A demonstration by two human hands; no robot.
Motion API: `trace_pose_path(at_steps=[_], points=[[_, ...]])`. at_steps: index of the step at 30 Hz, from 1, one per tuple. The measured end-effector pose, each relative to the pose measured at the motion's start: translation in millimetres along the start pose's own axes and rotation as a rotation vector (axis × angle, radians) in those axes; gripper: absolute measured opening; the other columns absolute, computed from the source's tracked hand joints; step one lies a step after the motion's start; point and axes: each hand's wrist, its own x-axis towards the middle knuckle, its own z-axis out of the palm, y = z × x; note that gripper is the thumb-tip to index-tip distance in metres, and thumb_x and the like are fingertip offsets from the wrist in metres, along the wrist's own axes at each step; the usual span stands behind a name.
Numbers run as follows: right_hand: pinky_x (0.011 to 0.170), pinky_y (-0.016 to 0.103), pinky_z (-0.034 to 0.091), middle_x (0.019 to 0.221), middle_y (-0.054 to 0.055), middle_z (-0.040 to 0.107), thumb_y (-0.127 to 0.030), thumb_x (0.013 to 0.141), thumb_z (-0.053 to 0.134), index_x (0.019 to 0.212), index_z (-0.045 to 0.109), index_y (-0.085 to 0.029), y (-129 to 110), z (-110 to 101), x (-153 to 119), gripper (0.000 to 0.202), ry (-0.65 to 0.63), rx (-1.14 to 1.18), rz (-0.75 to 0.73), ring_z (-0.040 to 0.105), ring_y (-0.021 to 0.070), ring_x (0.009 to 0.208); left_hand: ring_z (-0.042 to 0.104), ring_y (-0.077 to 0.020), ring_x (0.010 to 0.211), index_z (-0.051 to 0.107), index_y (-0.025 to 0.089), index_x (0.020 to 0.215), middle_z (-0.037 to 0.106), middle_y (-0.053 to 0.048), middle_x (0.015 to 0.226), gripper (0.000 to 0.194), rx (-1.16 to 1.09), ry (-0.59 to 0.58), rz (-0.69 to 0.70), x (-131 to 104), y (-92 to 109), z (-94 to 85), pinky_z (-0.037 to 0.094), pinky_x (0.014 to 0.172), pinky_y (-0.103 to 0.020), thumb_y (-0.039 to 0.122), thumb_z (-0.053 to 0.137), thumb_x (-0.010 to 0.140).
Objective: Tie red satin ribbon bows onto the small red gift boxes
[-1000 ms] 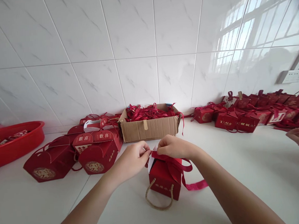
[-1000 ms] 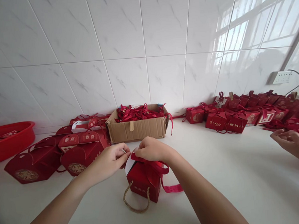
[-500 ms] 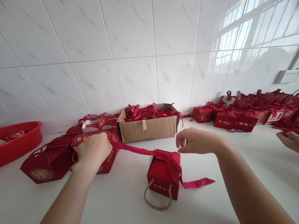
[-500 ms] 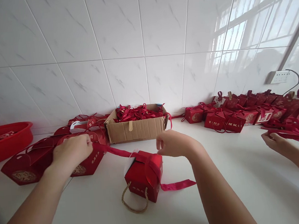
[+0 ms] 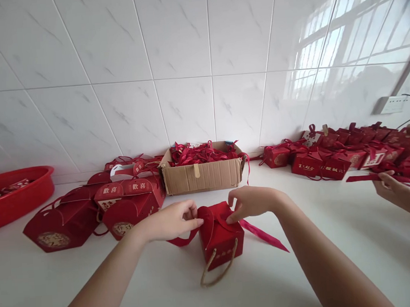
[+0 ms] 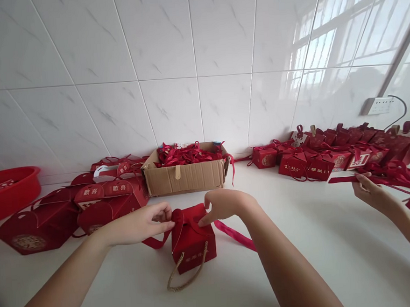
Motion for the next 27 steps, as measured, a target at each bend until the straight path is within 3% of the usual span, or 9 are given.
trace_pose_path(at_steps=[2, 4, 6, 8, 11, 18, 27], points=[[0.052, 0.029, 0.046, 0.088, 0.006, 0.071, -0.054, 0.058, 0.072, 0.088, 0.067, -0.031, 1.9, -1.7, 4.8, 0.038, -0.202, -0.010, 0.028, 0.065, 0.0188, 0.069, 0.044, -0.0127, 0.058, 0.049, 0.021, 0.079, 0.053, 0.003, 0.069, 0.039, 0.022, -0.002, -0.012, 1.6, -1.9, 0.9, 0.033, 0.050, -0.023, 0.060, 0.053, 0.074], [0.056, 0.029, 0.047, 0.089, 0.005, 0.070, -0.055, 0.061, 0.070, 0.096, 0.064, -0.029, 3.0, -5.3, 7.1, 0.045, -0.254, -0.013, 0.043, 0.064, 0.0182, 0.070, 0.036, -0.0106, 0.052, 0.048, 0.021, 0.075, 0.045, 0.004, 0.063, 0.039, 0.037, -0.037, 0.001, 1.8, -3.9, -2.0, 0.028, 0.047, -0.022, 0.060, 0.052, 0.075], [0.056, 0.028, 0.045, 0.079, 0.003, 0.068, -0.056, 0.061, 0.069, 0.091, 0.064, -0.025, 3.6, -10.2, 6.3, 0.043, -0.298, -0.046, 0.040, 0.063, 0.0170, 0.066, 0.032, -0.0100, 0.052, 0.050, 0.020, 0.070, 0.041, 0.004, 0.061, 0.041, 0.048, -0.058, 0.027, 0.1, -4.4, -6.2, 0.026, 0.048, -0.023, 0.060, 0.052, 0.075], [0.053, 0.026, 0.041, 0.066, 0.001, 0.063, -0.057, 0.063, 0.068, 0.073, 0.064, -0.023, 4.2, -15.4, 3.2, 0.036, -0.315, -0.062, 0.016, 0.059, 0.0147, 0.060, 0.032, -0.0106, 0.054, 0.052, 0.019, 0.066, 0.041, 0.003, 0.062, 0.042, 0.046, -0.040, 0.058, -2.9, -3.3, -9.8, 0.026, 0.049, -0.023, 0.059, 0.053, 0.075], [0.050, 0.026, 0.037, 0.056, 0.000, 0.055, -0.060, 0.069, 0.062, 0.055, 0.059, -0.021, 5.2, -21.5, -1.4, 0.042, -0.258, 0.010, -0.051, 0.051, 0.0120, 0.054, 0.035, -0.0122, 0.058, 0.055, 0.018, 0.064, 0.042, 0.002, 0.063, 0.041, 0.022, 0.015, 0.096, -7.7, -0.3, -12.9, 0.027, 0.051, -0.023, 0.058, 0.054, 0.074], [0.047, 0.029, 0.027, 0.050, -0.001, 0.048, -0.059, 0.079, 0.048, 0.050, 0.048, -0.020, 8.7, -29.2, -7.7, 0.049, -0.148, 0.134, -0.051, 0.034, 0.0087, 0.046, 0.035, -0.0118, 0.057, 0.056, 0.019, 0.064, 0.042, 0.003, 0.062, 0.038, -0.054, 0.073, 0.098, -12.1, 1.1, -14.7, 0.026, 0.050, -0.023, 0.056, 0.057, 0.073], [0.047, 0.030, 0.024, 0.059, 0.001, 0.056, -0.040, 0.080, 0.053, 0.052, 0.045, -0.022, 0.9, -38.7, -20.9, 0.035, -0.085, 0.105, -0.082, 0.037, 0.0091, 0.049, 0.022, -0.0090, 0.044, 0.045, 0.019, 0.051, 0.029, 0.004, 0.051, 0.048, -0.012, 0.168, 0.030, -12.9, -9.5, -22.0, 0.014, 0.044, -0.026, 0.061, 0.056, 0.071]])
